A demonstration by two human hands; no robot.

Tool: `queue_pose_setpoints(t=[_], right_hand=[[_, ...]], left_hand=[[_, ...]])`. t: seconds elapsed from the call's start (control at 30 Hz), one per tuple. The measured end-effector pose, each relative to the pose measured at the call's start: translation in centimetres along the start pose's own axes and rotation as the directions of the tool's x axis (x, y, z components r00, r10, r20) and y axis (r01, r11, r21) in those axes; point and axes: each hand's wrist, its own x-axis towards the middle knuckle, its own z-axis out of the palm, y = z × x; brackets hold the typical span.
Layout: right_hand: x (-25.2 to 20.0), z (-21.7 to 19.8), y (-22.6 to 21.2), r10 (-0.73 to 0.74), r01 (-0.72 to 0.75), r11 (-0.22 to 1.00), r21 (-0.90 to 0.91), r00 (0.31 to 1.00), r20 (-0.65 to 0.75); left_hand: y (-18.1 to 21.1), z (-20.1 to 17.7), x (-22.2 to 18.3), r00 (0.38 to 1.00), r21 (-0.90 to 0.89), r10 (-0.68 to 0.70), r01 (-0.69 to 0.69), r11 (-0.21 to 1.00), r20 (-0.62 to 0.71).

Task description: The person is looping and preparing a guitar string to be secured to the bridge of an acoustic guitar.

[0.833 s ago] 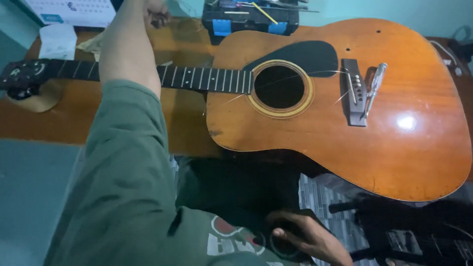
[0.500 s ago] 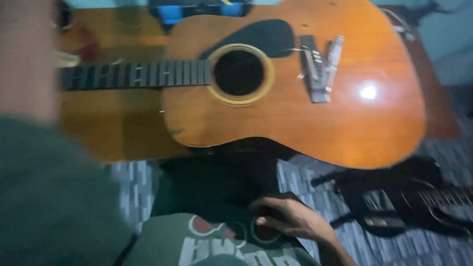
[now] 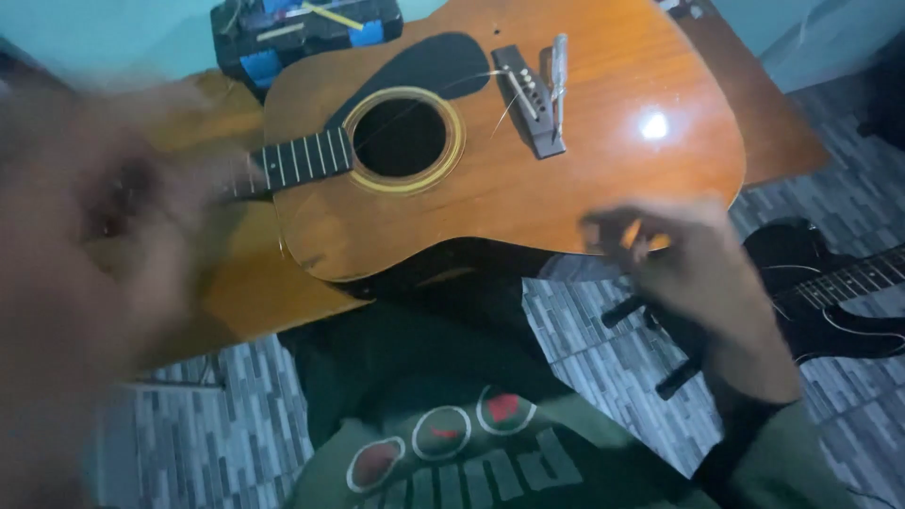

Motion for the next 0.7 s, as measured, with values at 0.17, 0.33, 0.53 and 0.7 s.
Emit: queue_pose_setpoints(t=[0.17, 0.33, 0.53, 0.7], right_hand=[[9.8, -2.0, 6.9, -0.023, -0.005, 0.945, -0.327, 0.996, -0.081], [18.2, -0.3, 14.6, 0.409, -0.417, 0.73, -0.541, 0.901, -0.143], [22.1, 0.4, 11.6, 0.547, -0.433, 0.715, -0.549, 0.835, 0.055], [21.0, -1.7, 9.0, 0.572, -0.496, 0.778, -0.387, 0.813, 0.108]], left_hand=[[9.0, 4.4, -1.8, 0.823, 0.434, 0.552, -0.453, 0.779, -0.132], [8.3, 14.2, 8.4, 0.919, 0.253, 0.326, -0.269, 0.929, -0.22], [5.4, 20.0, 15.9, 0.916, -0.092, 0.268, -0.307, 0.947, -0.297], [4.0, 22.1, 16.5, 0.95, -0.304, 0.259, -0.302, 0.903, -0.174]])
